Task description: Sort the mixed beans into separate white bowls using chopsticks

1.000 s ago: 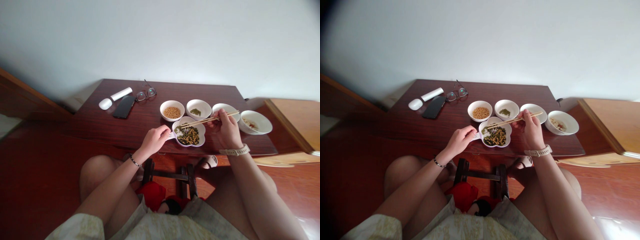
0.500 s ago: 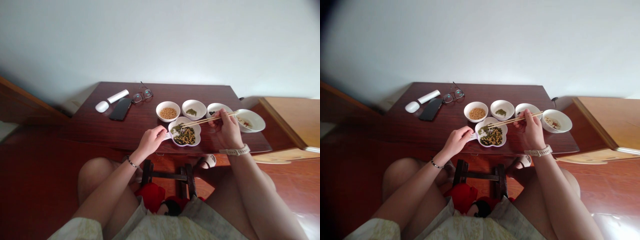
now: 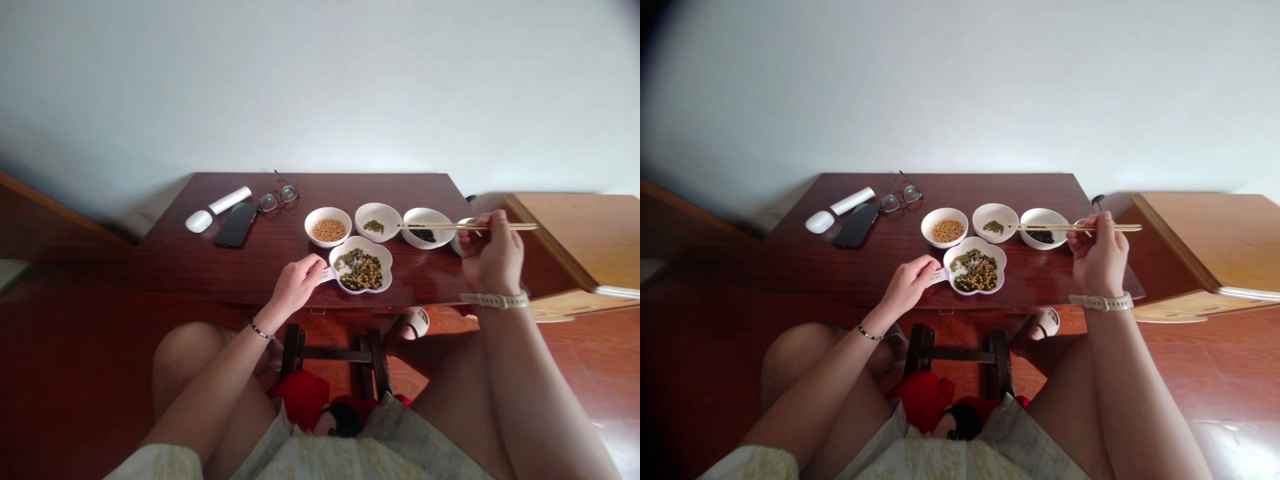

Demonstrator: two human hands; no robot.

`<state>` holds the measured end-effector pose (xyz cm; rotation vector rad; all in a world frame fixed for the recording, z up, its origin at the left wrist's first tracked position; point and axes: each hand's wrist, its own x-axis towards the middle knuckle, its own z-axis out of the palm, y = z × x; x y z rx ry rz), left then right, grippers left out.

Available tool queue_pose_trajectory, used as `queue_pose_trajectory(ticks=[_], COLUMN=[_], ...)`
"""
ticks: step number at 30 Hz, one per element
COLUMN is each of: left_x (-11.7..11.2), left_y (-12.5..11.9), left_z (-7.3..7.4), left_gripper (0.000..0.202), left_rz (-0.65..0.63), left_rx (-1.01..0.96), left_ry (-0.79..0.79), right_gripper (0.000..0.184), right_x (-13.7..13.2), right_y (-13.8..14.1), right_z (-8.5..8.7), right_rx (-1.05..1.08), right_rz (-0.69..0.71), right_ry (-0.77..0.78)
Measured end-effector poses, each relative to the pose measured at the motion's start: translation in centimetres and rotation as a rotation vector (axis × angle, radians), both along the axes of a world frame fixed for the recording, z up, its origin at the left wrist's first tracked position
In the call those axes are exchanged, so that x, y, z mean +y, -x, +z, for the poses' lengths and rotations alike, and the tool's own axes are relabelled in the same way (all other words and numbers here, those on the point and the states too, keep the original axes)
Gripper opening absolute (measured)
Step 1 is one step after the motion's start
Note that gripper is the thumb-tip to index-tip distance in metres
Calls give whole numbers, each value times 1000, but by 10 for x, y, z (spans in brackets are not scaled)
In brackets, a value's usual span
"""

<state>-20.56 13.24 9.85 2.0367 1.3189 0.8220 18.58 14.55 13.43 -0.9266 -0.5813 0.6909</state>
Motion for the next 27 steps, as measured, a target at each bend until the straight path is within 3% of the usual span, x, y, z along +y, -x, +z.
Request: queue_pose_trajectory(ticks=[6, 13, 18, 23, 27], left_x=[-1, 0, 0, 1, -6], left_y=[0, 1, 1, 0, 2], left_z=[3, -2, -2, -6, 0], left_gripper=[37, 43, 38, 30, 24], left_rz=[21, 38, 44, 73, 219], left_rx=[-71, -118, -87, -103, -154], left_ry=[15, 44, 5, -115, -446], right_gripper=[40, 39, 37, 39, 38], right_x=[-3, -10, -11, -7, -7], right_y=[-35, -41, -41, -32, -19], right_z=[3, -6, -5, -5, -4], right_rx=[-31, -183, -149, -70, -42], right_rz=[-274, -278, -269, -240, -201], right_ry=[69, 96, 73, 68, 68])
